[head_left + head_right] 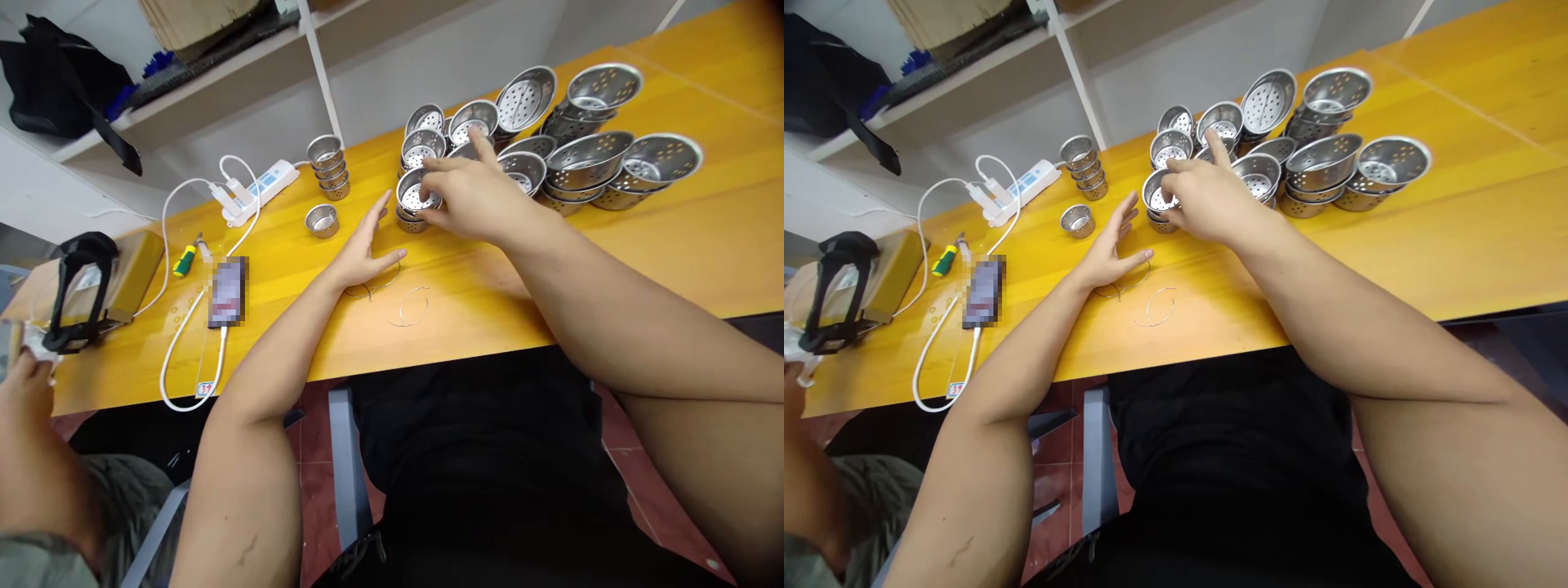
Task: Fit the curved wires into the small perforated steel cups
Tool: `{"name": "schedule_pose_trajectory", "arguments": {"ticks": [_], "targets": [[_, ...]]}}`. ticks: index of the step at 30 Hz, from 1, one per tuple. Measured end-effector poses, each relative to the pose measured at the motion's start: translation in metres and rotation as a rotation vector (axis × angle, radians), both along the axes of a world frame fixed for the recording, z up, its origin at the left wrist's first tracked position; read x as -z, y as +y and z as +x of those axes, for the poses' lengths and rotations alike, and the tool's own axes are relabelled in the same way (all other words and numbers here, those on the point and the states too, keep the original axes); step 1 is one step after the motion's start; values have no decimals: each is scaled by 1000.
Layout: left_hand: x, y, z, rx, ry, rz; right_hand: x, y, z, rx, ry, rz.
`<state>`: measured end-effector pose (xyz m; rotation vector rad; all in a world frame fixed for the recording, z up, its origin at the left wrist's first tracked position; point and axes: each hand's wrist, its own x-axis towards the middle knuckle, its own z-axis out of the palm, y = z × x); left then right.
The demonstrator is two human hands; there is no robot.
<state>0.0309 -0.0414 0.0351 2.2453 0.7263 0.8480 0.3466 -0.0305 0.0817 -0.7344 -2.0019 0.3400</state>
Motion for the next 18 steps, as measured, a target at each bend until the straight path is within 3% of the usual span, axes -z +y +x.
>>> {"name": "schedule_pose_trajectory", "arguments": {"ticks": [8, 13, 16, 18], "targets": [[9, 8, -4, 36, -13, -32, -9, -3, -9, -18, 22, -60], [7, 6, -5, 49, 17, -49, -24, -19, -5, 60, -239, -94], [-4, 6, -8, -40, 41, 22, -40, -37, -7, 131, -352, -68], [-15, 11, -18, -176, 19, 109, -54, -50, -11, 170, -358, -52]]}}
